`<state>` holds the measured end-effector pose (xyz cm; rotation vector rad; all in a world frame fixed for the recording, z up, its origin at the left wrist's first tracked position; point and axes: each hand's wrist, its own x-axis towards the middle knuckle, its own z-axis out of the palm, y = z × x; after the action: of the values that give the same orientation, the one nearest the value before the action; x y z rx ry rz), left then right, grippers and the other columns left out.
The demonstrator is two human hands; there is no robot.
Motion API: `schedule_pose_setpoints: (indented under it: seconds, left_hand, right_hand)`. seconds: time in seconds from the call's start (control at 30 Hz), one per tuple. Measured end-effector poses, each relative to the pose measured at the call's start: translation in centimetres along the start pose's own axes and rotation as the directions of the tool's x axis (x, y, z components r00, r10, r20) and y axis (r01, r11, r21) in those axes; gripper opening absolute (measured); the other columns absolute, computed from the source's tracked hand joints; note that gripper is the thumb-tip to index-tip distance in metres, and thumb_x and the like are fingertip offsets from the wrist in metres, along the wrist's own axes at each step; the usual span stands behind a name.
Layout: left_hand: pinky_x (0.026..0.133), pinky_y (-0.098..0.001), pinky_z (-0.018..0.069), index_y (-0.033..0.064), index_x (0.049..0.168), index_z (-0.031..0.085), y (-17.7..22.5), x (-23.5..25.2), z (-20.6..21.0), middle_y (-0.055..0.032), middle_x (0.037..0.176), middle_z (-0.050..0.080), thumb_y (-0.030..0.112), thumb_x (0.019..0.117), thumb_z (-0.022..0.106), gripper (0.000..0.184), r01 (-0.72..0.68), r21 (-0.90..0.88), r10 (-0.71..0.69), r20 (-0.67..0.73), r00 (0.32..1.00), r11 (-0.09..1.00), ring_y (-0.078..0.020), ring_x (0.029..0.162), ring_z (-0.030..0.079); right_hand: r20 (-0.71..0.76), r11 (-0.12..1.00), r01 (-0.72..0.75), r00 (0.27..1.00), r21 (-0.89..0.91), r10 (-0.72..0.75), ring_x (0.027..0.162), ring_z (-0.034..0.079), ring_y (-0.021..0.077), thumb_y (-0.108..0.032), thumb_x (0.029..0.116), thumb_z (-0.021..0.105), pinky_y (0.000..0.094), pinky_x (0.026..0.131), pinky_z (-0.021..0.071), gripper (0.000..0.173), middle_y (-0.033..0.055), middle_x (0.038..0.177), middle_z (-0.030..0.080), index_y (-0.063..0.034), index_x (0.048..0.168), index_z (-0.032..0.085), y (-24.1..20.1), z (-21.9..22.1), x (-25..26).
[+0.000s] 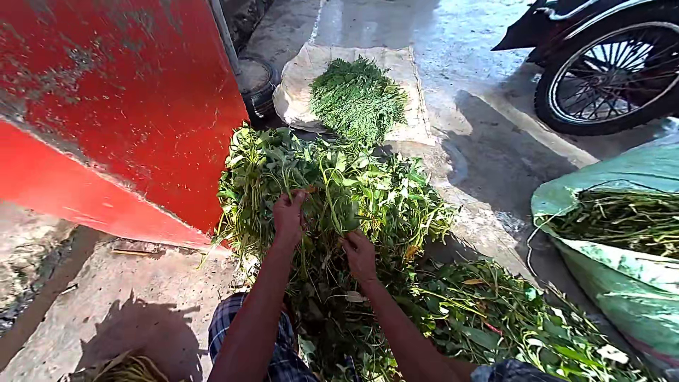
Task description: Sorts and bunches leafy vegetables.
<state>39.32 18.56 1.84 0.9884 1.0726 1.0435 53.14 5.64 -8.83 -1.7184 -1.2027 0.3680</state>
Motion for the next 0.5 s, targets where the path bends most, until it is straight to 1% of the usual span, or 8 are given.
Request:
schedule_pose_setpoints:
  seconds: [0.07, 0.17, 0.27, 0.33, 0.4, 0.43, 0.47, 0.5]
  left_hand:
    - [0.044, -0.0168, 0.0366, 0.0051, 0.117, 0.062, 0.1, 0.1, 0.2, -0.0026, 0.092, 0.067, 0.016, 0.1053, 0.058, 0.016, -0.004, -0.008, 0.004, -0.004, 1.000, 1.000, -0.0018, 0.048, 0.042]
    - [0.042, -0.0167, 0.0362, 0.0065, 0.112, 0.066, 0.2, 0.0, 0.8, -0.0008, 0.085, 0.065, 0.022, 0.1038, 0.062, 0.018, -0.018, -0.031, 0.018, -0.017, 1.000, 0.999, -0.0020, 0.046, 0.041]
    - [0.039, -0.0161, 0.0340, 0.0091, 0.106, 0.066, 0.7, -0.1, 1.1, 0.0008, 0.072, 0.055, 0.025, 0.1037, 0.062, 0.016, -0.004, -0.041, 0.004, -0.005, 1.000, 0.999, -0.0032, 0.042, 0.036]
    - [0.040, -0.0162, 0.0343, 0.0091, 0.112, 0.066, 0.7, 0.0, 1.0, 0.0001, 0.076, 0.058, 0.023, 0.1046, 0.060, 0.017, 0.008, -0.033, -0.007, 0.038, 0.999, 0.999, -0.0030, 0.044, 0.037]
    - [0.042, -0.0161, 0.0369, 0.0082, 0.118, 0.067, 0.6, 0.2, 0.5, -0.0006, 0.083, 0.063, 0.020, 0.1052, 0.058, 0.019, -0.020, -0.028, 0.023, 0.103, 0.994, 0.999, -0.0025, 0.046, 0.041]
    - [0.042, -0.0160, 0.0378, 0.0085, 0.117, 0.066, 0.5, 0.2, 0.3, 0.0001, 0.081, 0.063, 0.018, 0.1053, 0.058, 0.017, -0.043, -0.022, 0.046, 0.133, 0.990, 0.999, -0.0022, 0.046, 0.041]
    - [0.042, -0.0163, 0.0388, 0.0082, 0.116, 0.065, 0.5, 0.2, 0.2, 0.0003, 0.080, 0.062, 0.016, 0.1053, 0.058, 0.015, -0.065, -0.025, 0.068, 0.149, 0.987, 0.998, -0.0023, 0.046, 0.042]
    - [0.042, -0.0169, 0.0398, 0.0080, 0.114, 0.065, 0.5, 0.2, 0.2, 0.0009, 0.075, 0.060, 0.014, 0.1049, 0.058, 0.013, -0.089, -0.030, 0.092, 0.144, 0.985, 0.996, -0.0027, 0.045, 0.043]
  right_hand:
    - [-0.015, 0.996, 0.071, 0.997, 0.048, -0.070, 0.094, 0.071, 0.0267, -0.013, 0.0933, 0.071, 0.0399, 0.088, 0.0583, 0.019, 0.0209, 0.103, 0.071, 0.0036, 0.101, 0.078, -0.2, 0.3, -0.5]
    - [0.021, 0.994, 0.101, 0.995, 0.047, -0.102, 0.097, 0.071, 0.0320, -0.011, 0.0933, 0.070, 0.0443, 0.092, 0.0577, 0.019, 0.0249, 0.108, 0.071, 0.0043, 0.102, 0.078, -0.5, 0.7, -1.7]
    - [-0.002, 0.994, 0.112, 0.994, -0.007, -0.112, 0.096, 0.071, 0.0330, -0.009, 0.0925, 0.071, 0.0450, 0.089, 0.0581, 0.018, 0.0236, 0.104, 0.071, 0.0062, 0.101, 0.077, -0.7, 0.9, -1.8]
    - [-0.009, 0.994, 0.097, 0.995, -0.041, -0.097, 0.097, 0.070, 0.0366, -0.011, 0.0930, 0.071, 0.0497, 0.089, 0.0571, 0.020, 0.0243, 0.105, 0.071, 0.0078, 0.100, 0.076, -0.9, 0.6, -1.5]
    - [0.003, 0.993, 0.090, 0.996, -0.073, -0.090, 0.098, 0.070, 0.0379, -0.011, 0.0936, 0.070, 0.0520, 0.089, 0.0567, 0.021, 0.0246, 0.105, 0.071, 0.0079, 0.100, 0.076, -1.3, 0.4, -1.2]
    - [0.031, 0.994, 0.076, 0.997, -0.077, -0.074, 0.098, 0.070, 0.0385, -0.011, 0.0941, 0.070, 0.0526, 0.090, 0.0564, 0.021, 0.0249, 0.106, 0.071, 0.0077, 0.101, 0.075, -1.4, 0.3, -0.9]
    - [0.093, 0.997, 0.046, 0.995, -0.069, -0.040, 0.100, 0.070, 0.0391, -0.013, 0.0952, 0.069, 0.0533, 0.092, 0.0556, 0.023, 0.0256, 0.108, 0.071, 0.0080, 0.104, 0.075, -1.6, 0.2, -0.6]
    - [0.204, 0.999, -0.010, 0.979, -0.044, 0.019, 0.104, 0.070, 0.0376, -0.016, 0.0971, 0.067, 0.0518, 0.095, 0.0545, 0.028, 0.0252, 0.113, 0.070, 0.0076, 0.111, 0.073, -1.8, 0.0, -0.1]
